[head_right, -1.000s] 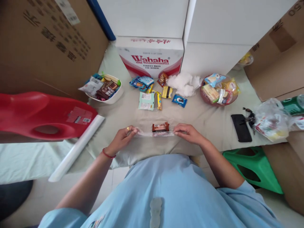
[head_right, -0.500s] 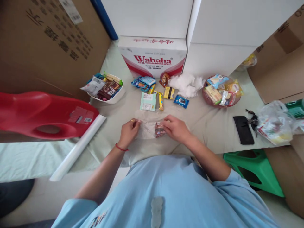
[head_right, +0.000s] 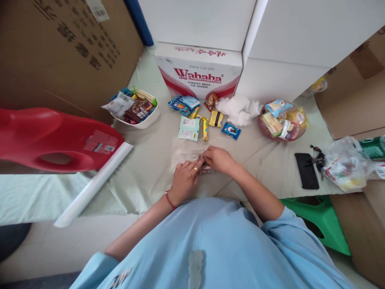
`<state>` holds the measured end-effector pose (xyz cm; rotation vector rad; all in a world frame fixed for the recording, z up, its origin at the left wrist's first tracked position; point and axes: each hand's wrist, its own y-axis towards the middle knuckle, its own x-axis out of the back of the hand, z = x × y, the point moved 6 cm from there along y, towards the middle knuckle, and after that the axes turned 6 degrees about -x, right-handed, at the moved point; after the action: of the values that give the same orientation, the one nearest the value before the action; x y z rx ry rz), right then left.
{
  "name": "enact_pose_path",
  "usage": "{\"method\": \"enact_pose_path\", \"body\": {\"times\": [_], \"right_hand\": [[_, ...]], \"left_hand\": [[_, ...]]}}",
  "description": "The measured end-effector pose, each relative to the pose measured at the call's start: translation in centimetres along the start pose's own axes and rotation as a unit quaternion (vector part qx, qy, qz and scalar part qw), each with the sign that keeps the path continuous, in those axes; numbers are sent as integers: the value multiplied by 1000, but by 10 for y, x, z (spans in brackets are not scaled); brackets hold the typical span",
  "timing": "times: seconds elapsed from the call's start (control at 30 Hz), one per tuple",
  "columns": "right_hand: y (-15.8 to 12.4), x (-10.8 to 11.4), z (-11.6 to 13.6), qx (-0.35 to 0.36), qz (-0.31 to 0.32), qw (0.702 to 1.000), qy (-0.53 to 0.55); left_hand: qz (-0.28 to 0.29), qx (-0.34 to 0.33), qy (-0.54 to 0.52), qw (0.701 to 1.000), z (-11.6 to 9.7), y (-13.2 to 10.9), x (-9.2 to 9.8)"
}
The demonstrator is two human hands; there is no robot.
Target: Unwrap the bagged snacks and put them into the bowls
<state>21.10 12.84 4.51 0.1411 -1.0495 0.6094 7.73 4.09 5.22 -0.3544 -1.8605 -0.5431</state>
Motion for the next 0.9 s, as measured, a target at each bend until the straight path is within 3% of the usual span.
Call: {"method": "enact_pose_path", "body": {"times": [0.13, 0.27, 0.33, 0.4, 0.53, 0.63, 0.73, 0.8, 0.9], "right_hand": [[33, 27, -16, -51, -106, 991, -63], [58, 14, -32, -155, -56, 984, -67], [60, 9, -35, -173, -37, 982, -61], [54, 11, -31, -131, -36, 990, -44], [18, 14, -3, 63, 5, 998, -29], [-17, 0, 13, 115, 32, 989, -92], [-40, -18, 18, 98, 10, 984, -149], [-48, -28, 20, 92, 6, 982, -165], [-52, -36, 23, 82, 10, 981, -176]], "left_hand": [[58, 15, 11, 998, 5, 3, -16], [66, 16, 21, 997, 3, 0, -15], [67, 15, 23, 997, 1, -1, -15], [69, 14, 23, 997, -1, -2, -16], [72, 7, 4, 997, -2, -1, -17], [65, 18, -40, 997, 2, -3, -18], [26, 37, -145, 988, 12, -12, -23], [-38, 77, -241, 967, 27, -22, -24], [-171, 233, -339, 895, 68, -41, -22]]}}
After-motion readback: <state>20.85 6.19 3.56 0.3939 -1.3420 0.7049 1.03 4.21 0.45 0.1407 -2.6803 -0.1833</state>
